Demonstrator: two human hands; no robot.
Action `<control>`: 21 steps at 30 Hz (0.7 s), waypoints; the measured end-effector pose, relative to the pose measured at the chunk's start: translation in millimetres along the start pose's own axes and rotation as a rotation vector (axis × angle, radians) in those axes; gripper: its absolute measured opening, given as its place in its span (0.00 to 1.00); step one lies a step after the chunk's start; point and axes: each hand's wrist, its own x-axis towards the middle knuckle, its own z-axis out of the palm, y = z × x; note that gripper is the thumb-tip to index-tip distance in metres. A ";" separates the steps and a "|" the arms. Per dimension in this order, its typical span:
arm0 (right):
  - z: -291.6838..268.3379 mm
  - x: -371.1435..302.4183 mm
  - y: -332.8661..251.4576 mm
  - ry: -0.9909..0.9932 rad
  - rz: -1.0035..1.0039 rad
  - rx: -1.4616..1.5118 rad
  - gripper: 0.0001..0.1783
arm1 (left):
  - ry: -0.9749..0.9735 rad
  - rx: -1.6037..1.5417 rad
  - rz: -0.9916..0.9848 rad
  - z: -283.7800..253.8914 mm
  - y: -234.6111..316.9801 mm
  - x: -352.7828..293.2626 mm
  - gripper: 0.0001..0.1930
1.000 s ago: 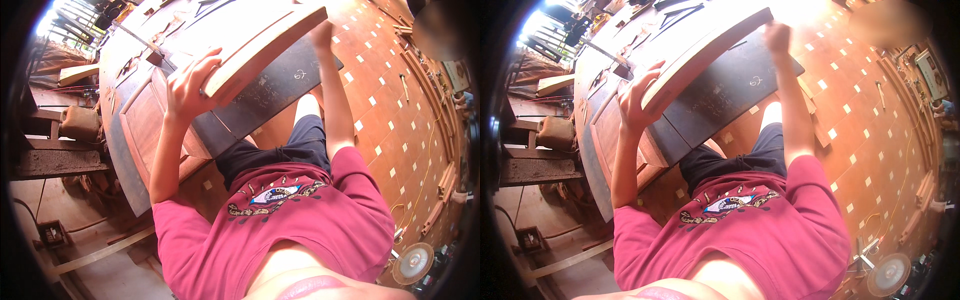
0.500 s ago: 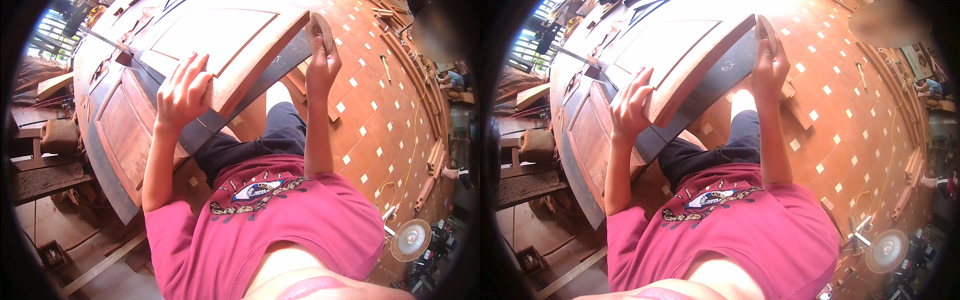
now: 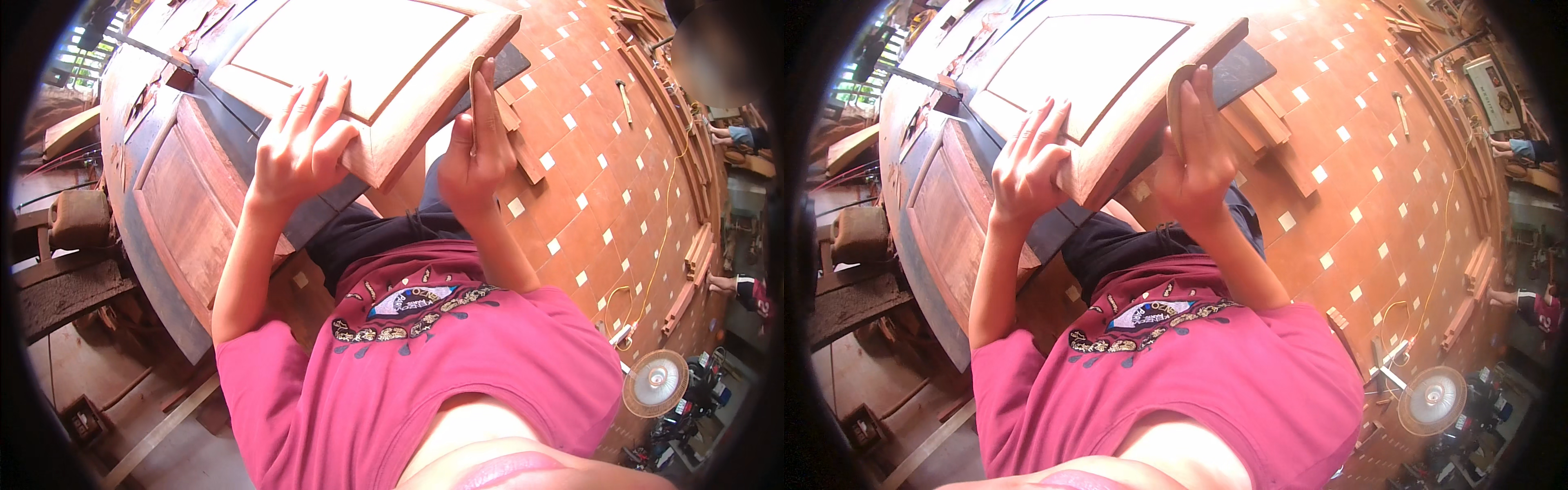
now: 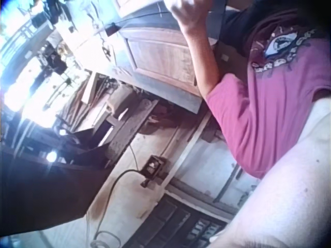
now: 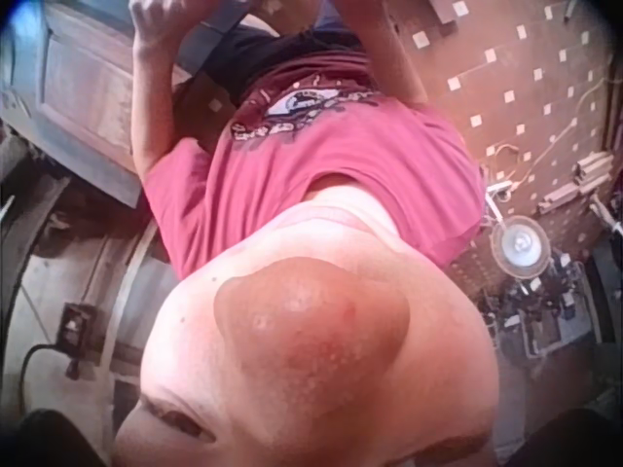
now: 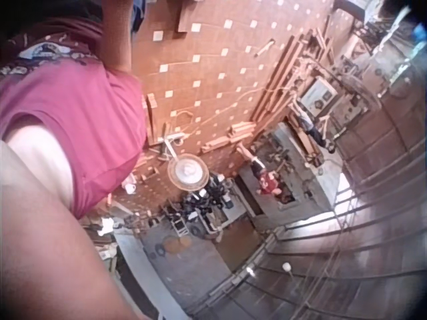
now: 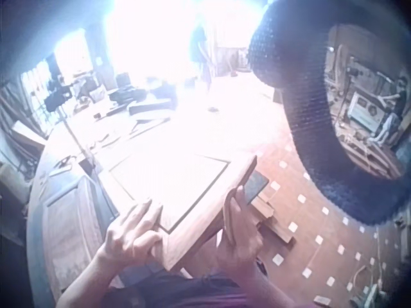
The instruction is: The person sands a wooden cabinet door with a sanding disc, working on the flat surface and edges. They flip the door to sand the back side and continue smoothing the edges.
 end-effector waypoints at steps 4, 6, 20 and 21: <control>-6.0 25.1 66.1 -0.016 -0.054 -0.225 0.22 | -0.033 -0.052 0.013 -0.9 6.1 -10.8 0.05; -11.3 47.2 84.7 -0.030 0.051 -0.196 0.20 | -0.052 -0.021 0.063 3.1 2.4 -13.4 0.05; 11.3 -6.6 52.1 0.150 0.560 0.125 0.29 | -0.092 0.007 0.149 -0.7 -7.5 -25.0 0.10; 10.7 -5.8 52.3 0.173 0.539 0.118 0.28 | -0.096 -0.002 0.150 -0.3 -6.4 -26.6 0.11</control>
